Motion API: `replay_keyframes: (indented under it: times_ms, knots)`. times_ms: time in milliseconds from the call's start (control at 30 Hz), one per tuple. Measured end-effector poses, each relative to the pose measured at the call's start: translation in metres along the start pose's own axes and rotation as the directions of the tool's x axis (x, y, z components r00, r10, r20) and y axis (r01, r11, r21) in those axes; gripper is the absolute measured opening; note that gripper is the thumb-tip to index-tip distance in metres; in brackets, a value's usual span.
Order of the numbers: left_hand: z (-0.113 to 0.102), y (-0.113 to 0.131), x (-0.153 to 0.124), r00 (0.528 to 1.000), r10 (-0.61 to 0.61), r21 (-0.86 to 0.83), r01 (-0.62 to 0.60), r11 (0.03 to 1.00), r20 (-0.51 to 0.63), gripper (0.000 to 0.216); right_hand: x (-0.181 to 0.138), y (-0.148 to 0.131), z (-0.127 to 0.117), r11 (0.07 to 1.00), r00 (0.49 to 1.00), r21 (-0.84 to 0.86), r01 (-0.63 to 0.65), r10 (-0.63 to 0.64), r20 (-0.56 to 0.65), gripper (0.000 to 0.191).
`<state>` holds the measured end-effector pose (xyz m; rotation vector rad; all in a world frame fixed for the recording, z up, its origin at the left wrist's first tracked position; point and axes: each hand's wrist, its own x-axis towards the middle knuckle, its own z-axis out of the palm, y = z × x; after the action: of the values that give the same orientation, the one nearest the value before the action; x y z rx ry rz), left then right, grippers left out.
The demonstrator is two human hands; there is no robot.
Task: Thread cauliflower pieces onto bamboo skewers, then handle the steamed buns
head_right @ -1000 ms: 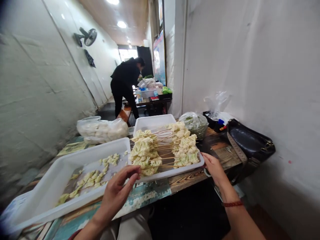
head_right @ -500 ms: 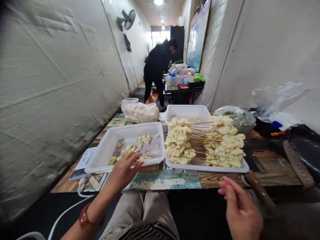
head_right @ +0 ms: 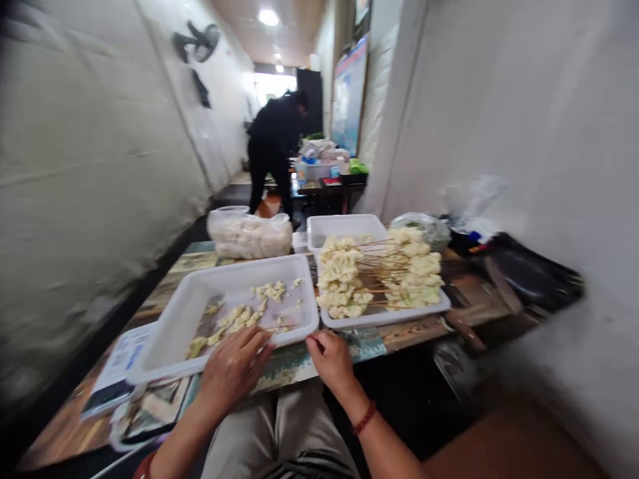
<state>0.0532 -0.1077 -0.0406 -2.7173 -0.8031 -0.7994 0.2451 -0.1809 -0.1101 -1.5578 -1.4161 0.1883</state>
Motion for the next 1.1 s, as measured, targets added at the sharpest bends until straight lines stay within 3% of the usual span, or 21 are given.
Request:
replay_keyframes:
  times_ms: [267,567,733,867,1100]
  knots:
    - [0.01,-0.008,0.009,0.992,0.105,0.078,-0.1,0.992,-0.063,0.021,0.001,0.007,0.017,0.975,0.979,-0.2,-0.095,0.055,-0.198,0.026]
    - [0.003,-0.006,0.008,0.999,0.042,0.086,-0.043,0.995,0.022,0.022,-0.002,0.003,0.02,0.971,0.979,-0.224,-0.088,0.043,-0.202,0.032]
    - [-0.001,-0.007,0.009,0.995,-0.013,-0.008,0.014,1.0,0.103,0.02,-0.005,0.002,0.015,0.987,0.987,-0.149,-0.06,0.036,-0.158,0.039]
    - [-0.004,-0.014,0.014,0.999,-0.006,-0.159,0.015,0.987,0.053,0.025,-0.006,0.002,0.008,0.996,0.995,-0.06,-0.065,0.061,-0.076,0.04]
    - [-0.004,-0.028,0.08,1.0,-0.011,-0.342,0.019,0.94,0.025,0.044,-0.001,0.008,-0.005,0.946,0.953,0.151,-0.287,0.267,0.142,0.041]
